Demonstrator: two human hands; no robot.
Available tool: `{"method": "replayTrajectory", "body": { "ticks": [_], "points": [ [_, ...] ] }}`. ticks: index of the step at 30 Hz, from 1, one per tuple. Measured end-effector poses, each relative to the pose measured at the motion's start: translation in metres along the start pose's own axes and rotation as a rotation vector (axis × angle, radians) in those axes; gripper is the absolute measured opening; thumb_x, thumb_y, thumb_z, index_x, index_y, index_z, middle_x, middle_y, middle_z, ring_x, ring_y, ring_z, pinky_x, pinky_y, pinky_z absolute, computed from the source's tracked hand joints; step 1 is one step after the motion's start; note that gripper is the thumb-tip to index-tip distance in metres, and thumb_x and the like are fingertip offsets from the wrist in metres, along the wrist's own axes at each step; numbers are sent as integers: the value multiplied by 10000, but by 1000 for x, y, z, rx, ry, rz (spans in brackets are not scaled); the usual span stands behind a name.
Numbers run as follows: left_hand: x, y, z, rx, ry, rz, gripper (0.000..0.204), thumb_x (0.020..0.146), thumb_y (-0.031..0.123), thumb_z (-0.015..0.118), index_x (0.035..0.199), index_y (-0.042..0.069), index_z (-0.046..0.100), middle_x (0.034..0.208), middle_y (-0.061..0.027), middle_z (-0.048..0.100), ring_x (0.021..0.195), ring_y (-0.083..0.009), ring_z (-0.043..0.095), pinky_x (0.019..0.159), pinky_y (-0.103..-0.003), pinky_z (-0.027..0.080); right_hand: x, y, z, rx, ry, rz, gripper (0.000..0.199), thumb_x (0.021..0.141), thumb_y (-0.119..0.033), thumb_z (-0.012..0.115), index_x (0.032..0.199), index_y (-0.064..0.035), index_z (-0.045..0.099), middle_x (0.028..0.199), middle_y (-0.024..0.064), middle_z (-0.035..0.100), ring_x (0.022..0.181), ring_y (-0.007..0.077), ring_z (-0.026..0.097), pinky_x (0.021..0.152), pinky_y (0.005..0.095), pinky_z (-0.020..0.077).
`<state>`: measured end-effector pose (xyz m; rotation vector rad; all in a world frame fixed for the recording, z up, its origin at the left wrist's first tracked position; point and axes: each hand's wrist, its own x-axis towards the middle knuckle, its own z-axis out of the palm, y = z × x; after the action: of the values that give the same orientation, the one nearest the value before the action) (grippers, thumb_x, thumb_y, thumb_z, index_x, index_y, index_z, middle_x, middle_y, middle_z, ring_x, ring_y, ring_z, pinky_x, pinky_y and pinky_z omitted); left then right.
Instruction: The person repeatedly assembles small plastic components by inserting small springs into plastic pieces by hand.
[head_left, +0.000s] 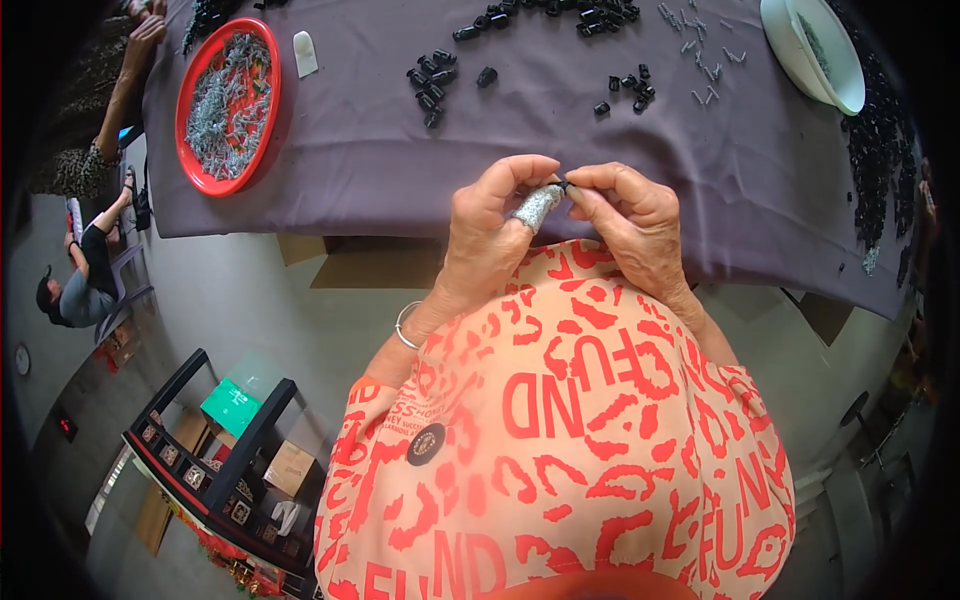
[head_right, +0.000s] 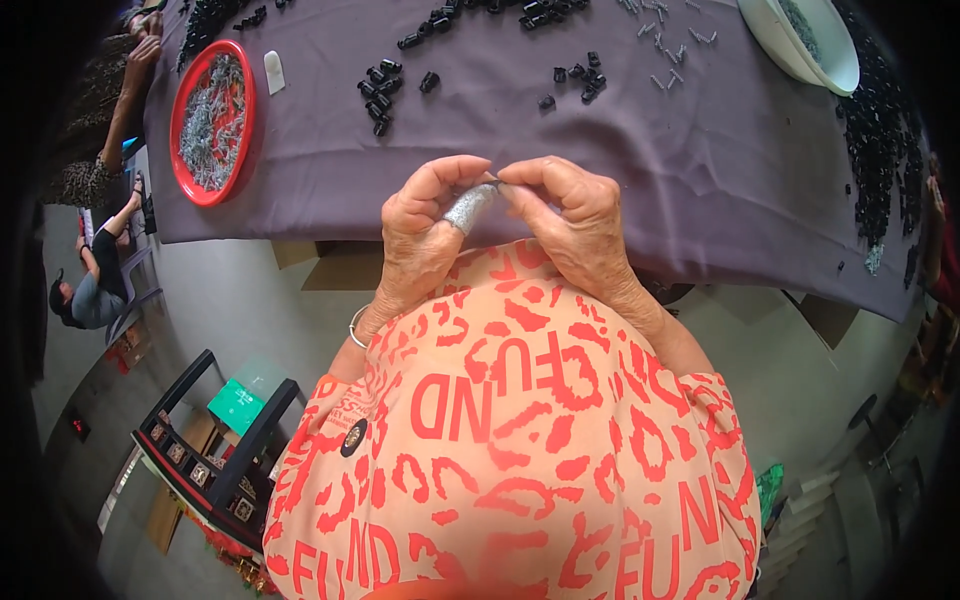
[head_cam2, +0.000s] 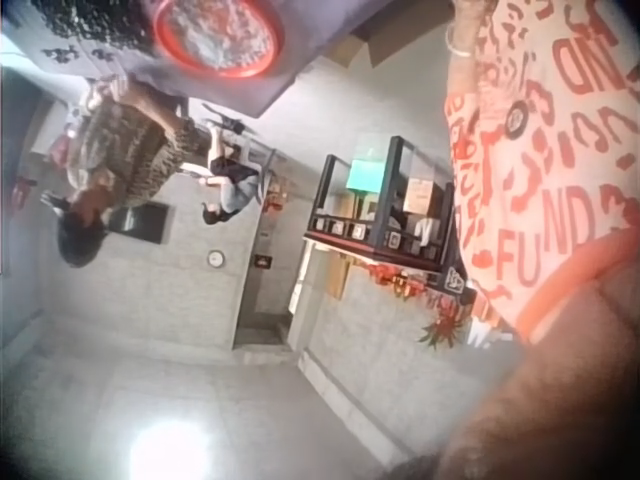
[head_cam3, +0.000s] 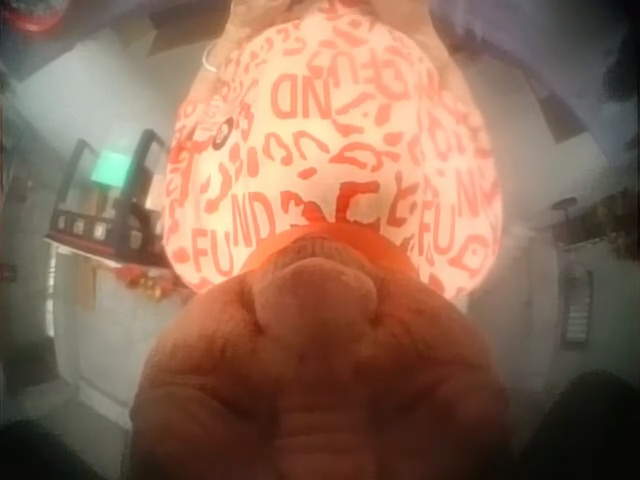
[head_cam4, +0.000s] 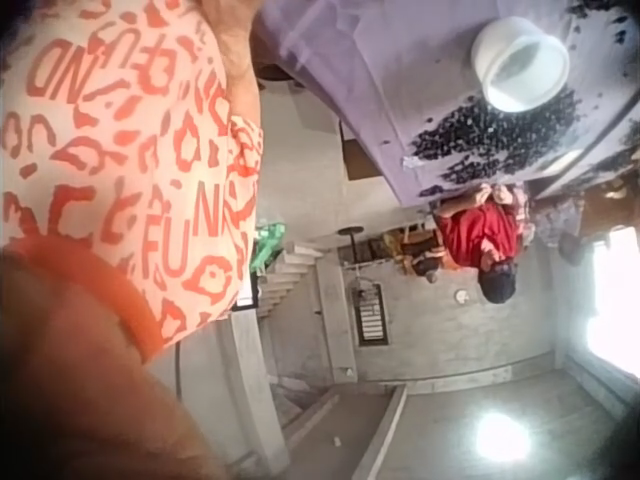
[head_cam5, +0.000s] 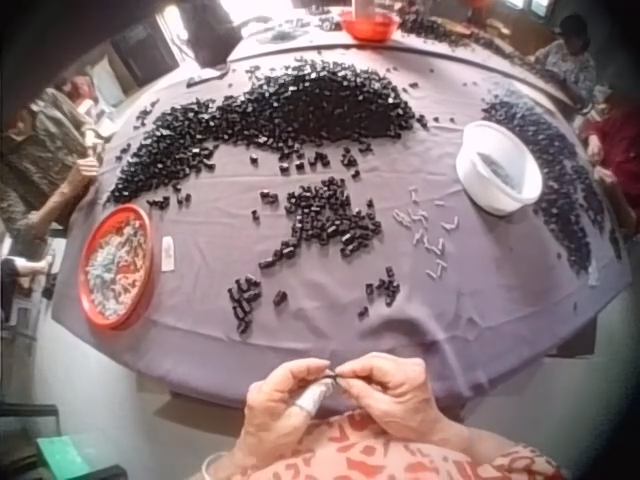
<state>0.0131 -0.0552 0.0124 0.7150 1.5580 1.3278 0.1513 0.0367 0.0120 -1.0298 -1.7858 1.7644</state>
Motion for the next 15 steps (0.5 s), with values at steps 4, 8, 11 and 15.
{"method": "replayTrajectory", "body": {
  "ticks": [4,8,11,15],
  "points": [
    [-1,-5,0,-89,18,-50,296,819,-93,603,1106,-26,572,992,-57,635,919,-103,600,819,-216,476,1,10,1,10,-14,5,129,845,56,603,959,22,653,879,41,633,774,83,607,673,187,503],
    [3,-6,-2,-292,67,-66,214,819,-78,624,1028,-34,607,973,-56,642,900,-97,601,789,-215,488,10,16,3,77,9,-101,130,826,74,609,936,20,654,901,55,612,792,92,581,648,210,481],
    [6,-6,-1,-255,109,-38,164,805,-74,639,964,-34,630,914,-57,647,847,-103,609,749,-220,500,17,12,2,-83,27,-210,139,804,85,619,919,12,649,877,57,610,780,95,575,648,226,463],
    [14,-10,-6,218,115,296,187,753,-86,653,927,-18,640,884,-88,659,792,-162,644,708,-252,514,23,11,3,-178,24,-256,117,749,50,654,850,-7,640,824,76,608,731,193,604,638,280,480]
  ]
}}
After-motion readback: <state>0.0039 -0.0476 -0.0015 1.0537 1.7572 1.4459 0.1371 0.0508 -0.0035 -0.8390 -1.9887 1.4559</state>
